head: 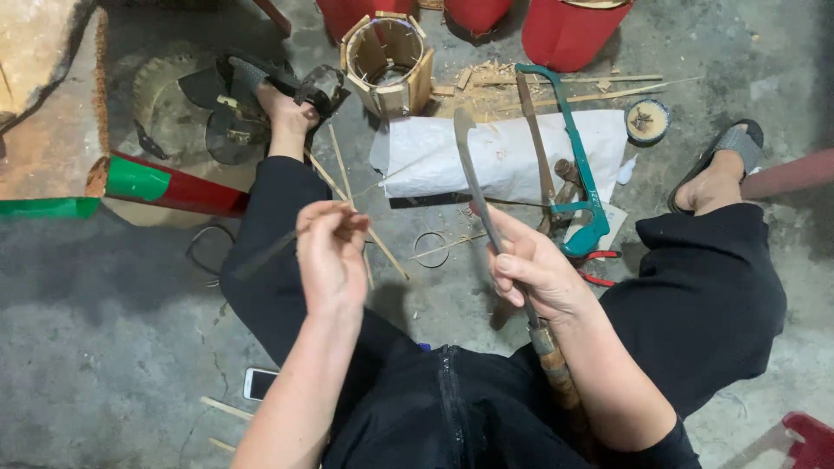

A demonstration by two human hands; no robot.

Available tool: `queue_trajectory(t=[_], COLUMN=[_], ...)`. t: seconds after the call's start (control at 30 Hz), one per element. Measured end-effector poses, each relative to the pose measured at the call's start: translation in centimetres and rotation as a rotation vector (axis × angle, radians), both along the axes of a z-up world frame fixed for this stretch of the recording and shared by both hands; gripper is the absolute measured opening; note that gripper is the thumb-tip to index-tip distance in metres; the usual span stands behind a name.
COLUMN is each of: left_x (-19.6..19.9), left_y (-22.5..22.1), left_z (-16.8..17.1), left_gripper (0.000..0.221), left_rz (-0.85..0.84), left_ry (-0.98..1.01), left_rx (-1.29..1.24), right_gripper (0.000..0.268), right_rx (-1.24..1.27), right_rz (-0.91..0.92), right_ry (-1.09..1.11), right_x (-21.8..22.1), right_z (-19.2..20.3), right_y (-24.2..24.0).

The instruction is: The person is sitting on the floor using a curved sickle to shave and thin out bamboo strips for crafting.

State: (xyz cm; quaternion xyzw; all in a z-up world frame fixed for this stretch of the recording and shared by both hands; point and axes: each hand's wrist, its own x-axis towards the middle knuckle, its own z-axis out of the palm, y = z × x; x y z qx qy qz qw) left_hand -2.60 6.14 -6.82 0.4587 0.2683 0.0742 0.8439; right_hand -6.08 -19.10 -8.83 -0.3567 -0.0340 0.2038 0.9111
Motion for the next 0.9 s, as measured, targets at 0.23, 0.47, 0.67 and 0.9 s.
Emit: queue_trajectory(t=[0.23,0.47,0.67,0.9], left_x=[2.8,0.4,-1.0,-1.4], left_y=[7.7,1.1,-0.6,1.3], left_z=[-5.9,-6.8,-9.6,-14.8], left_gripper=[0.011,0.018,0.021,0.024], left_rz=[0.257,0.178,0.013,0.004], left_ry=[-0.009,0.194,0.352,0.384], left_rx=[0.099,-0.010,-0.276,-0.307], right_gripper=[0.068,0.068,0.077,0.071], right_rx=[-0.078,-0.187,-0.303,-0.238], right_rz=[0.009,0.027,0.016,0.047], right_ry=[0.056,0.090,0.088,0.085], right_x=[-0.4,-0.5,-0.8,-1.6], right_z=[-0.6,-3.0,-2.8,-3.2], right_y=[1.0,2.2,1.6,1.7])
